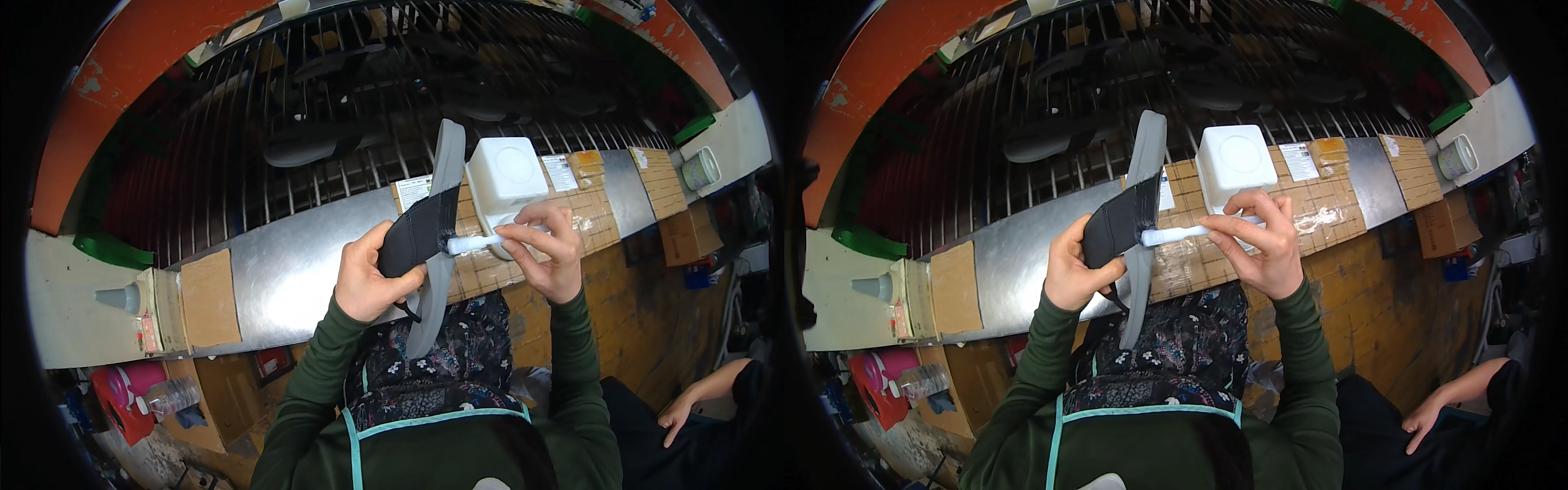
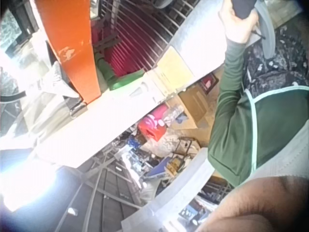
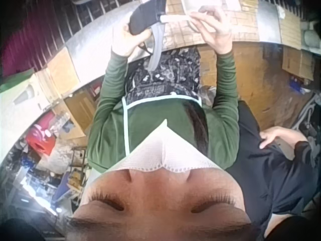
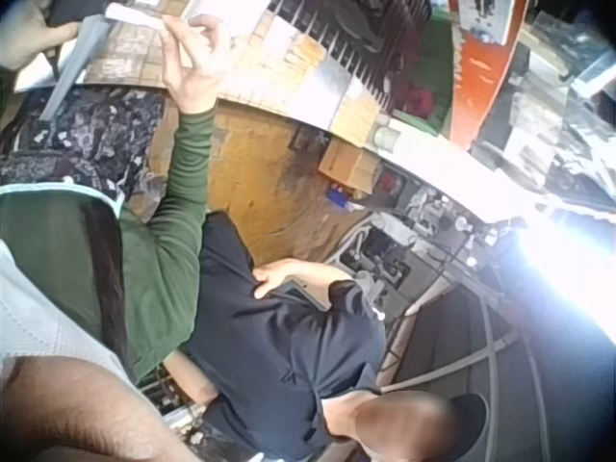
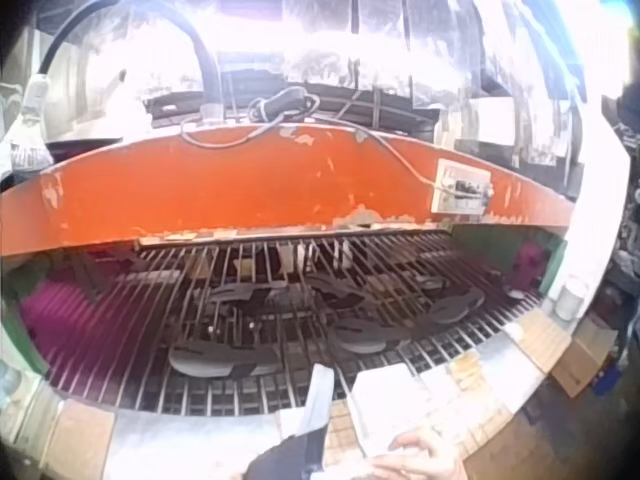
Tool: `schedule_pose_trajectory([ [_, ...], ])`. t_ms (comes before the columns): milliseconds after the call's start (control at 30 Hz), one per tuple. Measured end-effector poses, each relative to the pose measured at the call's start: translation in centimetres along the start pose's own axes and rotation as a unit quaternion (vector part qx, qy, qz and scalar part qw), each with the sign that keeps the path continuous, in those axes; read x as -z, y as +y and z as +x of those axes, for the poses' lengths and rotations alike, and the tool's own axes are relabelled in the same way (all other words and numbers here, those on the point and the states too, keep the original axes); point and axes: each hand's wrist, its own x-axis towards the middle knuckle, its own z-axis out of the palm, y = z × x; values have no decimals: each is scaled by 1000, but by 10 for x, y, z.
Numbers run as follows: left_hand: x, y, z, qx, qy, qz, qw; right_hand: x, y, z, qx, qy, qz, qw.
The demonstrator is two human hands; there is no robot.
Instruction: The person holds a gray plastic part and applies a white substance from a syringe-like tool to its edges and surfaces. The person repeatedly rotates the part to access different areas and continues applying the substance throughout the clip.
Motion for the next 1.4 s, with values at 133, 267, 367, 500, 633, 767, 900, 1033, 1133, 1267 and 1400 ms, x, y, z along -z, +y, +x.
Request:
schedule_pose_trajectory([
  [133, -3, 0, 3, 8, 1, -9, 1000, -1, 5, -1, 2, 11, 18, 1000],
  [267, -3, -2, 6, 11, 4, -30, 999, -4, 7, -3, 7, 21, 19, 1000],
  [367, -2, -4, 7, 15, 10, -37, 999, -6, 7, -5, -3, 18, 27, 999],
  [500, -1, -4, 7, 22, 21, -49, 998, -8, 4, -6, -7, 22, 48, 999],
  [633, 0, -3, 8, 19, 28, -68, 997, -12, 1, -6, -11, 28, 55, 998],
  [767, 3, -3, 10, 11, 25, -72, 997, -15, 0, -9, -9, 29, 49, 998],
  [900, 1, -6, 13, 1, 32, -85, 996, -15, 1, -11, -19, 37, 72, 997],
  [1033, 1, -6, 16, -7, 42, -75, 996, -17, 0, -13, -23, 37, 78, 996],
  [1133, 1, -6, 18, -11, 52, -75, 996, -18, -1, -14, -24, 36, 78, 996],
  [1267, 1, -6, 21, -10, 66, -75, 995, -18, -3, -14, -24, 35, 74, 996],
  [1400, 3, -5, 23, -16, 71, -81, 994, -18, -4, -14, -24, 34, 84, 996],
])
